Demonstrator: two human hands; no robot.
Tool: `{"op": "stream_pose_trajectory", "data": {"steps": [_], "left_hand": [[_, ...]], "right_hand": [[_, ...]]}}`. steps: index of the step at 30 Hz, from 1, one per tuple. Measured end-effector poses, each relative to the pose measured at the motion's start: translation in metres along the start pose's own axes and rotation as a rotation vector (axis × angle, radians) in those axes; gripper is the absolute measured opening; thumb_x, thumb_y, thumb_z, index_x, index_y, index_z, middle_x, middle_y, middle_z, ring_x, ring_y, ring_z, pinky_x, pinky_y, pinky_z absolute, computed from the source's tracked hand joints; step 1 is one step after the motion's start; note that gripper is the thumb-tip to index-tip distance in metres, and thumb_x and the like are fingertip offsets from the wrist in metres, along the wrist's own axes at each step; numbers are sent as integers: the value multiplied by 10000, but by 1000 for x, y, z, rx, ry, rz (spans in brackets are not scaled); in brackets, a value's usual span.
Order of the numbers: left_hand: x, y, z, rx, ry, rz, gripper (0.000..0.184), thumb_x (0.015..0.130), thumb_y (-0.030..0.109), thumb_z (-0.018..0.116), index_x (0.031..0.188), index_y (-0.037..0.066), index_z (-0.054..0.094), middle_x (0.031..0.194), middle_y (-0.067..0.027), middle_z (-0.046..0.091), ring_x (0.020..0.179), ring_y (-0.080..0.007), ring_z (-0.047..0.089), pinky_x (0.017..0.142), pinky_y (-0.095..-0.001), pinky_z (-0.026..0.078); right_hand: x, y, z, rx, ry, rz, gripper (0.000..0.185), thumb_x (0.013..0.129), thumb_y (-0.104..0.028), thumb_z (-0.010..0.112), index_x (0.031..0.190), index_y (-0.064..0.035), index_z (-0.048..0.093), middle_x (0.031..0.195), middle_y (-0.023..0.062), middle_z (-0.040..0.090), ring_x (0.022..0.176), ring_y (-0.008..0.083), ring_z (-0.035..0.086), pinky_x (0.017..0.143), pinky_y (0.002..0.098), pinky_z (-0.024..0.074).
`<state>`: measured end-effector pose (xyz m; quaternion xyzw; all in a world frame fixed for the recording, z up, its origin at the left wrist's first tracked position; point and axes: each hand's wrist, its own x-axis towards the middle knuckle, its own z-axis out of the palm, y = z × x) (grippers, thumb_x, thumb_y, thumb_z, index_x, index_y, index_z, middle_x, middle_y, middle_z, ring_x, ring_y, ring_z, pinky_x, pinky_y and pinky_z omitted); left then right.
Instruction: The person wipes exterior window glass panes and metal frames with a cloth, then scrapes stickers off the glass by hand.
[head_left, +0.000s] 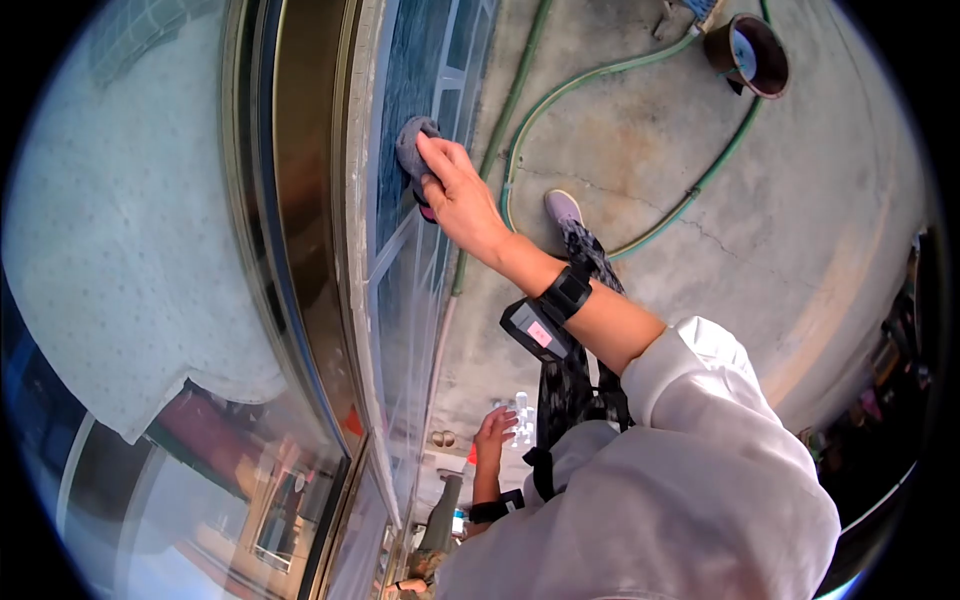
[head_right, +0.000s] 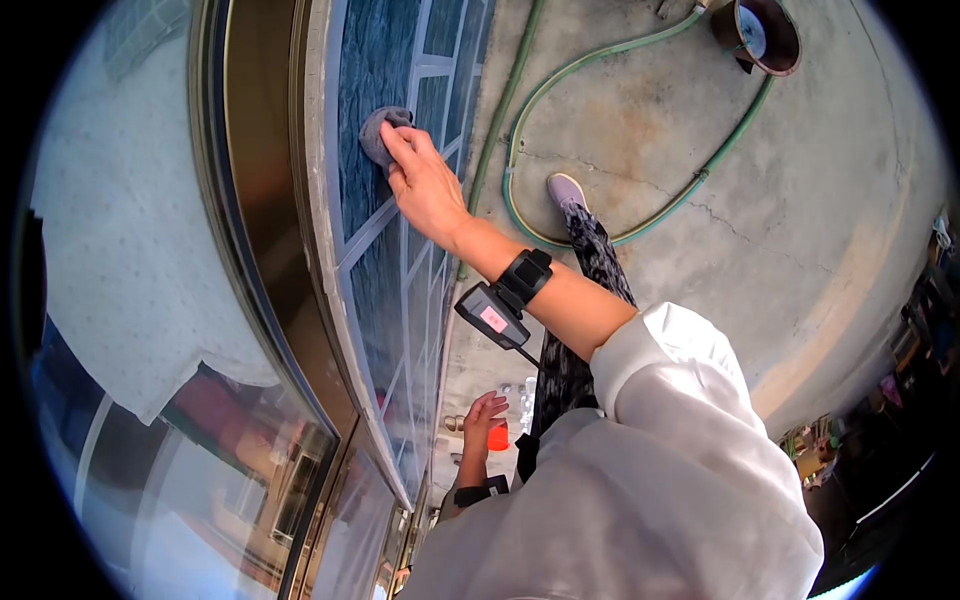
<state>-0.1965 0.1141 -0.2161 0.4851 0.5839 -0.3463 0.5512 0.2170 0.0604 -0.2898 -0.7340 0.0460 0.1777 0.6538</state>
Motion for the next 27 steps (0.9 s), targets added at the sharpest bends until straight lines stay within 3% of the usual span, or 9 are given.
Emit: {"op": "stream_pose_trajectory", "data": {"steps": [4, 8, 11, 14, 16, 20, 22, 25, 27], "left_hand": [[3, -15, -5, 8, -32, -37, 354, 949, 276, 472, 1222, 52, 498, 1099, -116, 613, 979, -206, 613, 774, -301, 493], [-2, -27, -13, -22, 3, 3, 352, 949, 282, 471, 1219, 58, 498, 1101, -109, 613, 984, -207, 611, 775, -303, 491], [1, -43, -18, -77, 26, -30, 335, 941, 277, 483, 1200, 67, 512, 1103, -111, 612, 1004, -206, 602, 777, -305, 486], [2, -51, -14, -55, -32, -85, 339, 940, 280, 485, 1203, 67, 508, 1103, -110, 612, 1008, -208, 601, 782, -310, 486], [0, -52, -16, -45, -45, -84, 345, 939, 285, 487, 1207, 69, 506, 1111, -117, 607, 1013, -215, 599, 784, -315, 487], [-7, -47, -21, -79, 12, -33, 362, 936, 294, 493, 1208, 56, 502, 1113, -130, 604, 1009, -223, 600, 785, -323, 489], [-7, -51, -23, -92, 28, -20, 368, 934, 297, 495, 1207, 50, 502, 1114, -133, 602, 1007, -225, 601, 786, -326, 489], [-1, -55, -21, -102, 14, -17, 379, 937, 305, 492, 1209, 42, 497, 1116, -131, 602, 1002, -222, 602, 788, -327, 489], [0, -56, -17, -101, 21, -48, 361, 945, 281, 479, 1212, 38, 494, 1116, -125, 604, 996, -220, 608, 765, -311, 501]], "right_hand": [[-35, 4, 12, -3, -123, -82, 474, 865, -75, 456, 1334, -106, 399, 1244, 128, 436, 1069, 306, 512, 885, 351, 430], [49, -20, -9, -47, 250, -247, 466, 858, -56, 467, 1319, -95, 411, 1239, 132, 436, 1065, 319, 498, 878, 357, 433], [24, -25, 8, 103, 210, -152, 464, 850, -41, 474, 1307, -101, 427, 1236, 143, 436, 1091, 330, 487, 886, 356, 431], [-57, 16, 14, -75, -55, -280, 498, 806, 14, 491, 1286, -116, 463, 1251, 155, 447, 1140, 325, 475, 945, 328, 407], [-63, 43, -1, -112, -374, -56, 506, 801, -1, 486, 1294, -113, 465, 1215, 149, 498, 1104, 314, 507, 946, 322, 412], [31, 40, -35, 361, 317, 53, 487, 847, -71, 466, 1331, -109, 431, 1224, 157, 527, 1086, 305, 528, 931, 325, 410], [68, -17, -40, 518, 311, -88, 487, 867, -89, 464, 1349, -109, 400, 1287, 169, 473, 1108, 319, 500, 949, 328, 386], [66, -25, 11, -132, 481, -371, 505, 853, -77, 500, 1345, -112, 394, 1322, 159, 407, 1138, 353, 429, 971, 366, 360], [13, -2, 26, -79, 326, -423, 521, 819, -21, 524, 1319, -127, 421, 1316, 156, 397, 1120, 363, 434, 960, 392, 375]]}}
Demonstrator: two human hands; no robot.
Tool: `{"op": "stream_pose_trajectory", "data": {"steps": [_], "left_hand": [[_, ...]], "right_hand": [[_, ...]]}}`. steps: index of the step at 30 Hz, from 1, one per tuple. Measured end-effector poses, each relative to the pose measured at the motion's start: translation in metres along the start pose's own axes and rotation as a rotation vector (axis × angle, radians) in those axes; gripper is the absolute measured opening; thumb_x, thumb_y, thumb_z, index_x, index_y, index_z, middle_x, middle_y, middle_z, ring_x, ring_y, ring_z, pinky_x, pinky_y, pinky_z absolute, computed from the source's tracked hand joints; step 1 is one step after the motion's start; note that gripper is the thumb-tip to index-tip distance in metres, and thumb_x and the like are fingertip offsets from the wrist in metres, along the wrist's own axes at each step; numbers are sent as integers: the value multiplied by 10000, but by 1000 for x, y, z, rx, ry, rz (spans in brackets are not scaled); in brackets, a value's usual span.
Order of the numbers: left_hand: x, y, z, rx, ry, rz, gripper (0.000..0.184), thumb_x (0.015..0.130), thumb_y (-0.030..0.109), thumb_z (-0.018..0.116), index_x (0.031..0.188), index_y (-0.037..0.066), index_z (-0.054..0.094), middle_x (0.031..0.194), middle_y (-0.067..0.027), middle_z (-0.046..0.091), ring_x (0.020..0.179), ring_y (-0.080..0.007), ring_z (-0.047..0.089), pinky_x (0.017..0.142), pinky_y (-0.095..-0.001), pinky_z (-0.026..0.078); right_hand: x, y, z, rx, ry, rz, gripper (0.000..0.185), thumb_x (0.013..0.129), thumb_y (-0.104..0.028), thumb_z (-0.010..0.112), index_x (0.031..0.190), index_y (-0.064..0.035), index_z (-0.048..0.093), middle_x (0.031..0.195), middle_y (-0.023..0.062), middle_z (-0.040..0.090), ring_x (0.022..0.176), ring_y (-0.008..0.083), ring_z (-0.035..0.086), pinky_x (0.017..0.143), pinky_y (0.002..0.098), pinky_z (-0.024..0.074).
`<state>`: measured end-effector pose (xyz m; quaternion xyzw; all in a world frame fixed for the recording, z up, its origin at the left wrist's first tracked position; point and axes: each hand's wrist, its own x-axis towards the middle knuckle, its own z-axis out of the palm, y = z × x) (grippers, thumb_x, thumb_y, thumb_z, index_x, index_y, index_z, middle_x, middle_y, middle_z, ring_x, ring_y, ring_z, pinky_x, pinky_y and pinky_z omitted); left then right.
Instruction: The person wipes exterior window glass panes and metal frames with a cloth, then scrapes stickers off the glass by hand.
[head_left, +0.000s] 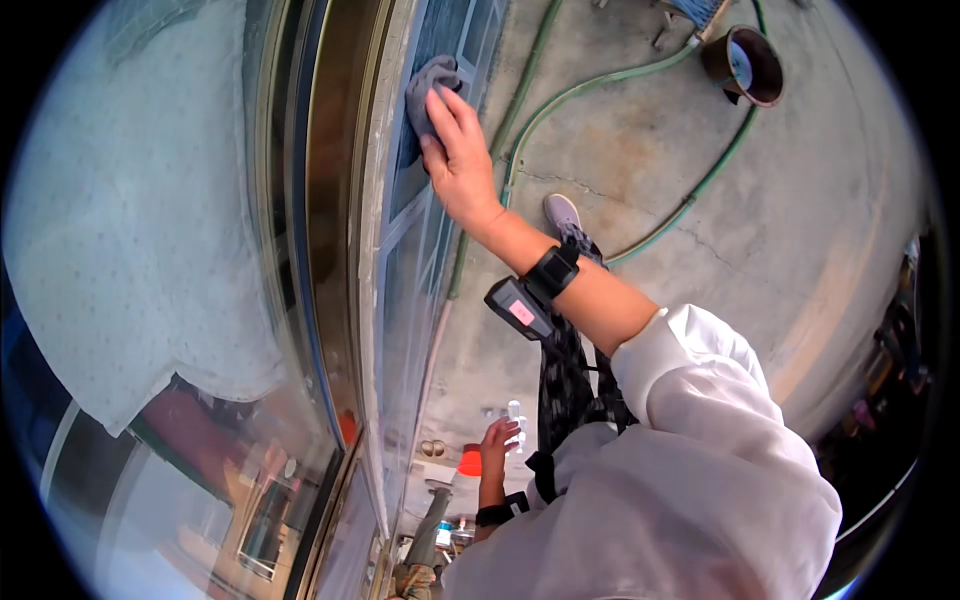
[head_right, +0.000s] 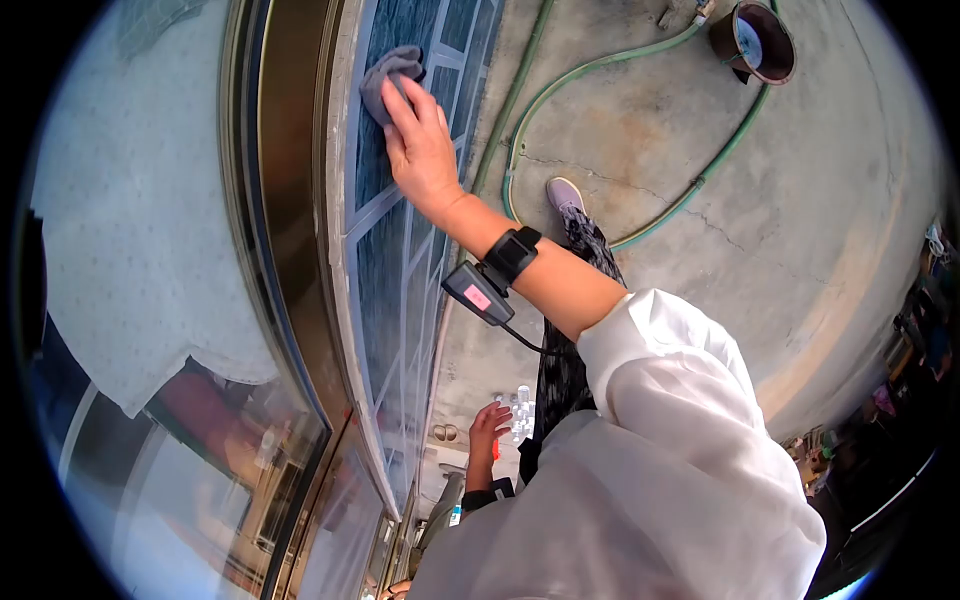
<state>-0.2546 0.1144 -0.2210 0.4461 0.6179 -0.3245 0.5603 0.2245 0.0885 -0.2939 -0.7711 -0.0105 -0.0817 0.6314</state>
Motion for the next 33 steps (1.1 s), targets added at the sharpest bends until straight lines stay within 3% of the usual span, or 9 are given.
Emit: {"op": "stream_pose_trajectory", "data": {"steps": [4, 7, 13, 16, 18, 21, 23, 29, 33], "left_hand": [[-3, 5, 3, 74, -80, 6, 381, 943, 317, 478, 1215, 51, 496, 1127, -129, 598, 1008, -218, 603, 792, -322, 485], [-4, 4, -8, 40, -11, 34, 380, 944, 316, 479, 1214, 50, 499, 1122, -127, 601, 1008, -217, 601, 791, -321, 484], [3, -10, -16, -15, -17, 50, 376, 936, 321, 491, 1202, 55, 505, 1106, -119, 611, 1008, -216, 599, 785, -322, 487], [-5, -22, -16, -62, -6, 79, 381, 935, 321, 489, 1215, 64, 494, 1108, -108, 610, 1003, -208, 603, 779, -315, 486], [-5, -34, -17, -59, -25, 70, 371, 940, 310, 483, 1214, 60, 499, 1101, -111, 611, 995, -210, 607, 768, -311, 491], [-5, -49, -23, -32, -53, 36, 356, 945, 292, 480, 1211, 57, 507, 1091, -108, 614, 976, -205, 613, 754, -302, 496], [-2, -62, -28, -23, -14, 19, 336, 948, 265, 472, 1210, 57, 508, 1086, -107, 617, 975, -202, 613, 748, -303, 498], [-7, -89, -39, -79, 37, 13, 307, 943, 225, 464, 1203, 69, 509, 1078, -104, 621, 968, -210, 621, 729, -306, 500], [-4, -90, -31, -44, 19, -11, 334, 950, 286, 456, 1206, 79, 509, 1089, -100, 620, 964, -206, 624, 724, -304, 493]], "right_hand": [[-127, 55, -45, -104, -1045, 484, 461, 760, 0, 491, 1182, -155, 596, 1140, 161, 580, 1021, 326, 562, 892, 374, 442], [-109, 57, -66, 18, -581, 943, 400, 797, -7, 505, 1176, -89, 599, 1040, 104, 652, 939, 191, 608, 855, 266, 449], [-34, 40, -29, 641, 126, 763, 522, 872, -62, 501, 1376, -70, 362, 1260, 113, 519, 1089, 176, 509, 938, 268, 373], [-55, -19, 26, 92, 18, 405, 521, 890, -75, 470, 1390, -83, 323, 1278, 155, 429, 1160, 273, 444, 984, 293, 332], [-101, -51, 30, 172, -30, 392, 560, 877, -36, 478, 1402, -126, 309, 1260, 159, 364, 1143, 296, 438, 979, 304, 341], [-156, -50, 5, 255, -370, 545, 463, 893, -75, 481, 1350, -66, 409, 1177, 104, 502, 1105, 195, 478, 978, 277, 343], [-131, -33, -14, 620, -205, 938, 452, 879, -45, 481, 1329, -46, 438, 1135, 57, 563, 1011, 135, 526, 936, 253, 380], [-30, -71, 1, 236, 51, 308, 459, 877, -78, 490, 1332, -104, 435, 1097, 95, 454, 852, 185, 536, 766, 287, 459], [-144, -46, -11, 187, -465, 464, 438, 820, -53, 517, 1257, -74, 524, 1033, 120, 539, 1018, 221, 524, 913, 273, 385]]}}
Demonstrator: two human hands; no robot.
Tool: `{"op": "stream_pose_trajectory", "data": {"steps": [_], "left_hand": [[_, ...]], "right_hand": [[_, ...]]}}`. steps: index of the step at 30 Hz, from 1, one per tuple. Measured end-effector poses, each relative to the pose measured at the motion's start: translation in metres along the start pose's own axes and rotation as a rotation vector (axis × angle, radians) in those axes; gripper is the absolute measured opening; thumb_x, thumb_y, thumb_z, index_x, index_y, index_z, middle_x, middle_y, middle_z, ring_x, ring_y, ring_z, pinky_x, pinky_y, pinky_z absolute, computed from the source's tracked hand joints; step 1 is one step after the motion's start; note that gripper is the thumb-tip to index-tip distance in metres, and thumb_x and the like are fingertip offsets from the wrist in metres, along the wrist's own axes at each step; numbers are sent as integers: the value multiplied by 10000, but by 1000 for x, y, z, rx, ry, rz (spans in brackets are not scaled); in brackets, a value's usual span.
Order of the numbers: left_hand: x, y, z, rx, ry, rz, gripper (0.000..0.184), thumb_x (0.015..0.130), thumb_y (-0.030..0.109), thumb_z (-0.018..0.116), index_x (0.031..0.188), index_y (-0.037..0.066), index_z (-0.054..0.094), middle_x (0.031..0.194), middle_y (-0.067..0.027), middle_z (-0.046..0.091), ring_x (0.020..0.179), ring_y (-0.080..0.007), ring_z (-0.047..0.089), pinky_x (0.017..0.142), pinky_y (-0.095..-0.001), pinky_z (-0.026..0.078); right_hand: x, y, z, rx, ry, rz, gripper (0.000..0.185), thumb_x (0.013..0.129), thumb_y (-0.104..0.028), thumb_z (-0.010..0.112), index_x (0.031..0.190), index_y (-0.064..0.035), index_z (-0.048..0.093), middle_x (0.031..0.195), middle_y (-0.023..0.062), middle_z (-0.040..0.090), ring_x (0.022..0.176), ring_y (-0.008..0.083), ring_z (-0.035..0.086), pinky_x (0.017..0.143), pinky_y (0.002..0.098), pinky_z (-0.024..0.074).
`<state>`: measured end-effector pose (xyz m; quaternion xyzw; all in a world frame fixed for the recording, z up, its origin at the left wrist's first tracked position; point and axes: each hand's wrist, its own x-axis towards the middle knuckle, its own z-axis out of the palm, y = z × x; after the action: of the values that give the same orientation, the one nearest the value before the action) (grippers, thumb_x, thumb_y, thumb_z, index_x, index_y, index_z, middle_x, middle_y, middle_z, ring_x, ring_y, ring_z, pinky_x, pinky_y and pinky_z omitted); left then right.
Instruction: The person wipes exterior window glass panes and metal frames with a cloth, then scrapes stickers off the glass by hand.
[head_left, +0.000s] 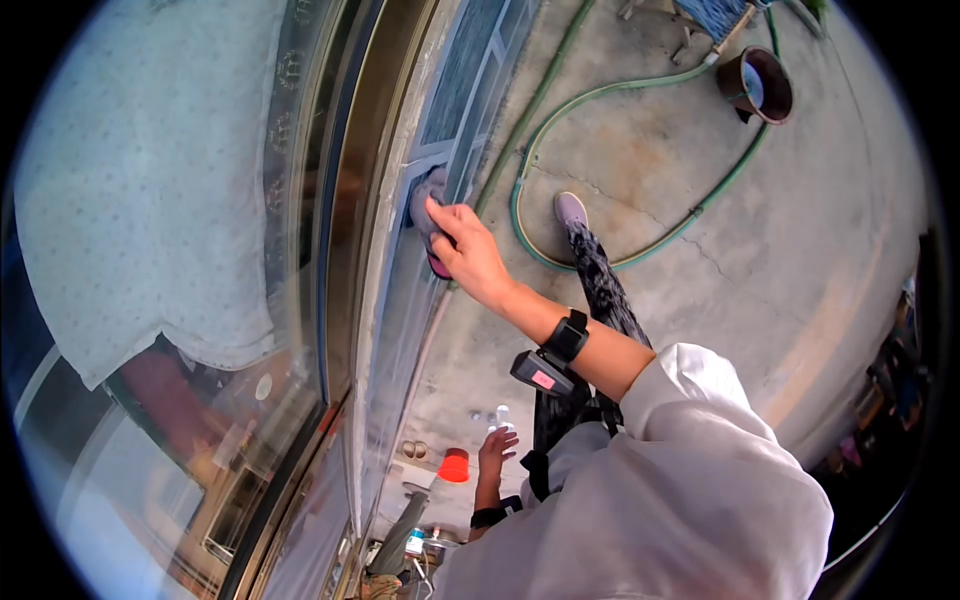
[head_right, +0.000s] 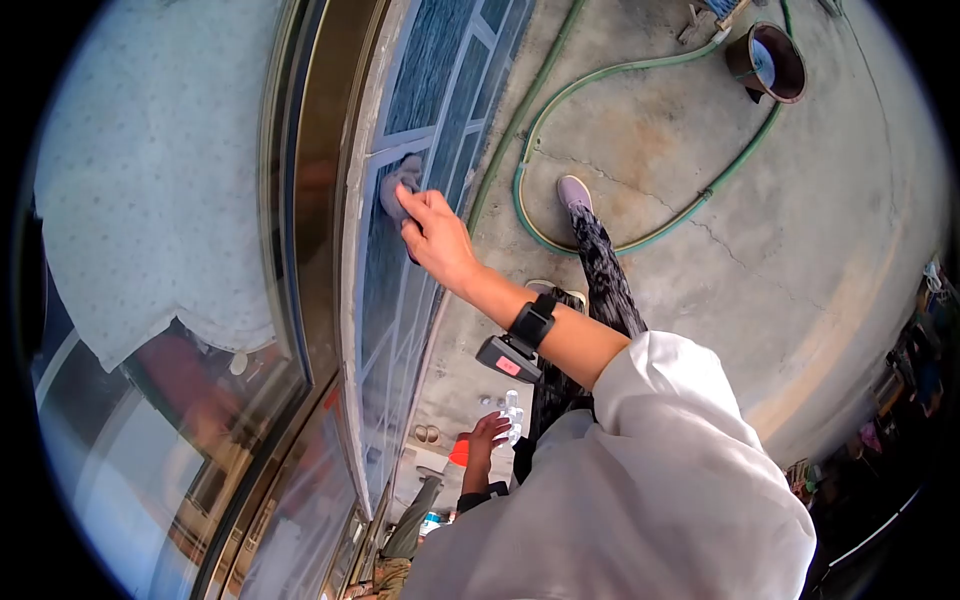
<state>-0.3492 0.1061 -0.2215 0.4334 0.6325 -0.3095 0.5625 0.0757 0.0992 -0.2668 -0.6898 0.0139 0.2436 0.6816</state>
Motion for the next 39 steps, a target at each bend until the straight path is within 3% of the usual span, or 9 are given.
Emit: {"op": "stream_pose_trajectory", "data": {"steps": [1, 5, 10, 15, 22, 27, 34, 36, 39], "left_hand": [[0, 5, 3, 8, -33, 11, 342, 950, 299, 457, 1206, 79, 509, 1087, -99, 621, 964, -204, 623, 723, -301, 493], [1, 11, 6, -30, -12, 48, 358, 946, 320, 471, 1204, 74, 511, 1076, -97, 624, 959, -196, 624, 719, -290, 495], [4, 28, 11, -37, -18, 103, 357, 944, 321, 476, 1198, 74, 518, 1074, -96, 625, 954, -192, 623, 723, -290, 497], [3, 36, 7, -45, -73, 204, 361, 947, 304, 464, 1228, 79, 489, 1098, -84, 616, 974, -195, 613, 744, -296, 491], [-38, 49, -27, -446, -4, 337, 531, 927, 438, 465, 1321, 88, 396, 1246, -89, 528, 1107, -224, 541, 845, -365, 460], [-75, 70, -35, -765, -332, 630, 656, 874, 517, 506, 1353, 95, 355, 1321, -66, 463, 1219, -230, 439, 936, -409, 410], [-139, 78, -55, -962, -590, 977, 518, 863, 405, 588, 1243, 77, 460, 1193, -47, 548, 1095, -197, 537, 897, -415, 461], [-148, 76, -58, -802, -168, 949, 361, 902, 287, 560, 1186, 73, 495, 1127, -44, 585, 1027, -172, 583, 814, -358, 519], [-163, 77, -57, -936, -79, 939, 288, 919, 207, 534, 1173, 74, 504, 1101, -65, 594, 954, -168, 614, 733, -308, 550]], "right_hand": [[-12, 10, -14, -59, -238, 134, 420, 807, -45, 513, 1226, -58, 553, 1014, 121, 563, 1015, 219, 536, 919, 277, 384], [52, -7, -43, 37, 352, 9, 433, 862, -107, 476, 1294, -85, 484, 1053, 139, 521, 951, 261, 536, 872, 297, 406], [30, -23, 38, -115, 410, -86, 474, 890, -113, 433, 1357, -62, 362, 1186, 193, 414, 1016, 361, 483, 898, 364, 403], [-99, 45, 65, -166, -796, 470, 451, 772, -125, 545, 1203, 8, 540, 1036, 207, 604, 932, 316, 582, 864, 329, 434], [-136, 30, 11, 75, -582, 647, 223, 784, -149, 480, 918, -29, 612, 782, 43, 603, 656, 147, 560, 634, 248, 456], [-209, -103, 43, 274, -702, 750, 336, 842, -186, 463, 1114, 4, 519, 1027, 82, 579, 918, 168, 565, 834, 287, 447], [-255, -110, 63, -118, -971, 36, 376, 881, -198, 463, 1205, -15, 519, 1102, 73, 568, 1010, 165, 515, 894, 268, 394], [-264, -129, 63, -474, -846, -539, 424, 844, -112, 548, 1257, -39, 479, 1219, 142, 472, 1108, 255, 484, 921, 307, 396], [-278, -155, 68, -485, -716, -662, 502, 863, -154, 575, 1329, -74, 408, 1305, 130, 436, 1189, 254, 444, 925, 325, 417]]}}
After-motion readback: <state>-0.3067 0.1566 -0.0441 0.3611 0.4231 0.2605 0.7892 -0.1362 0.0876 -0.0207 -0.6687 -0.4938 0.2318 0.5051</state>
